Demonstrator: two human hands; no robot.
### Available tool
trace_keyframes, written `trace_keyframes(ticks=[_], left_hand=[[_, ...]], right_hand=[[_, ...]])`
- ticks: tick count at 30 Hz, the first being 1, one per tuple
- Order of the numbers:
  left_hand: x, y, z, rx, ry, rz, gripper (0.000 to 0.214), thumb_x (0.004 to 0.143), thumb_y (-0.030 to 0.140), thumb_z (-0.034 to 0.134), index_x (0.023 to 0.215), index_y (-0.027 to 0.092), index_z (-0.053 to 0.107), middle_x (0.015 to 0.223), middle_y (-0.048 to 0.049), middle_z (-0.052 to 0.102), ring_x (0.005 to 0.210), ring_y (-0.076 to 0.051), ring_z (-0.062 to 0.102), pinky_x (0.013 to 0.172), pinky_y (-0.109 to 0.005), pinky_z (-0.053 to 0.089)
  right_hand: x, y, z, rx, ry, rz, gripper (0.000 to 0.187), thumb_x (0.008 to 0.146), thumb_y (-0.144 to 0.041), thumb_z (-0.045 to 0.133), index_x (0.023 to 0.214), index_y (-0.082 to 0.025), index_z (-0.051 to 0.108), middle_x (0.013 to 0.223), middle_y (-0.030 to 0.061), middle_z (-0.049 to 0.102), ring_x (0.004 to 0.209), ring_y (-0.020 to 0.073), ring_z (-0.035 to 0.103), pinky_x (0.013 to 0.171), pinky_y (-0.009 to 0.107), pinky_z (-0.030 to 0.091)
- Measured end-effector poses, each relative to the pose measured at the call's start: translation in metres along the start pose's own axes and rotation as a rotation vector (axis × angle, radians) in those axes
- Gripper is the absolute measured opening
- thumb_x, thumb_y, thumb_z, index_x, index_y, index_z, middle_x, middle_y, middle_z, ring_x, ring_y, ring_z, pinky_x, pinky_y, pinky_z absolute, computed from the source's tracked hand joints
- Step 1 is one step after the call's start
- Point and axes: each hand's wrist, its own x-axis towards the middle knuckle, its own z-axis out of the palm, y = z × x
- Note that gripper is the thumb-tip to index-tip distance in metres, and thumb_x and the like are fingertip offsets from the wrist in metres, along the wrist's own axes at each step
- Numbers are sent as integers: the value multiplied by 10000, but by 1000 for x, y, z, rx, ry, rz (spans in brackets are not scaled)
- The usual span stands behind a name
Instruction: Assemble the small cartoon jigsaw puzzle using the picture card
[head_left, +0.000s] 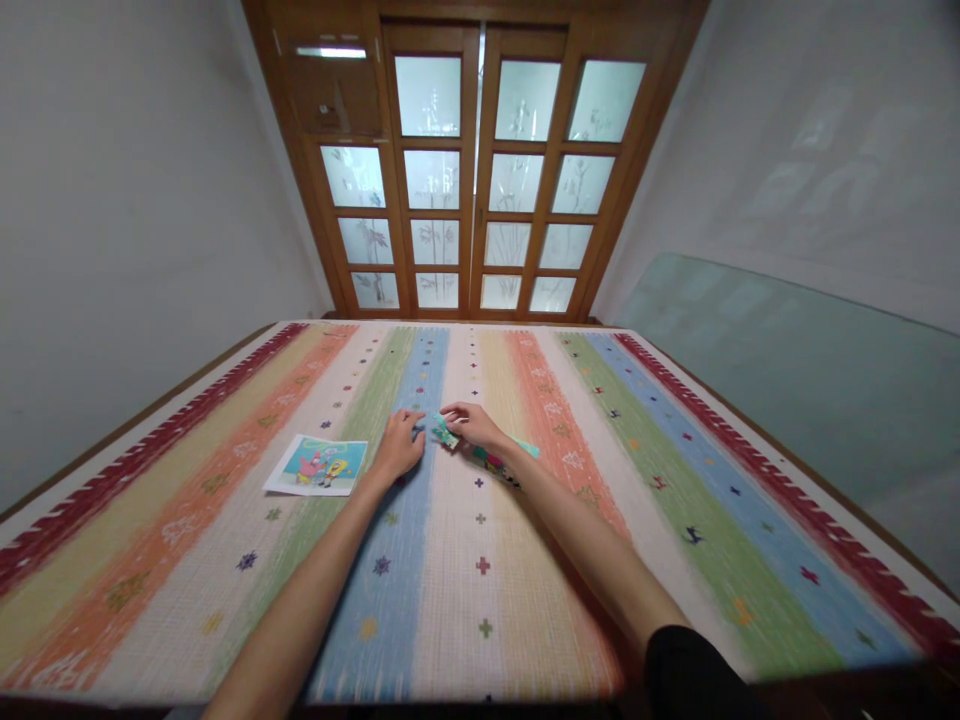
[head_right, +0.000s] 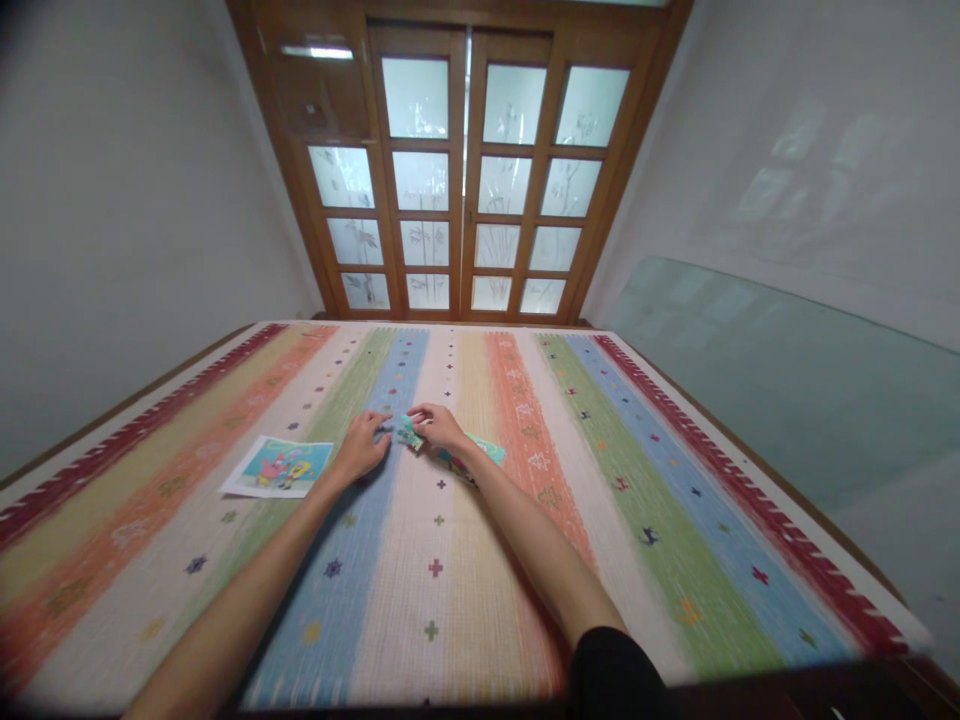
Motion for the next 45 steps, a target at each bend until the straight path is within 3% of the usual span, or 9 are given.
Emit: trace_keyframes(ticks=[2,5,13,23,31,35,39,45], left_hand=[[3,3,-1,-88,-3,-26,394,808,214,658,1197,160,699,1117,-115,715,968,-246,676,939,-382,522],[6,6,2,-219,-18,-75,380,798,284,686,1152,150,716,965,-88,751,815,-216,701,822,-336,556],[8,9,5,-541,-7,-196,477,652,430,828,1012,144,702,829,-82,739,786,-225,716,708,-317,560],[10,9,1,-693,14,-350,410,542,380,883,835,158,701,669,-28,690,659,-183,687,668,-295,549],[12,3,-2,-609,51,-424,269,608,312,807,789,162,677,671,-61,713,668,-206,705,703,-333,572],[11,2,-7,-465,94,-371,219,617,299,792,788,179,727,782,-99,754,818,-265,713,791,-367,553],[9,8,-8,-355,120,-266,213,715,382,740,815,195,760,970,-113,773,966,-278,685,897,-362,512],[10,13,-7,-289,-5,-164,303,772,470,674,643,200,714,660,-36,711,719,-221,651,720,-298,507]], right_hand=[[4,0,2,36,-23,-28,322,703,-18,683,991,-163,672,873,40,706,646,119,642,530,218,529],[8,1,3,-11,-24,-93,383,674,17,653,1013,-160,674,890,35,722,658,104,630,601,226,524],[9,5,-1,-175,-28,-223,333,714,-16,617,1004,-164,687,841,15,707,739,131,637,714,263,497],[5,2,7,-353,-22,-255,328,750,-39,593,1045,-168,658,788,-26,658,658,103,564,668,235,442],[6,0,9,-159,-55,-250,352,754,-109,639,1093,-188,586,775,-39,638,668,106,588,676,241,466],[8,-2,9,-122,-14,-207,361,736,-119,684,1067,-192,559,779,-46,640,588,83,569,622,232,470],[10,-1,10,-75,-1,-184,357,727,-134,710,1035,-201,541,822,-36,649,576,75,575,591,227,474],[7,0,13,-44,-51,-261,419,723,-208,739,1067,-233,503,906,-40,624,610,72,605,590,224,484]])
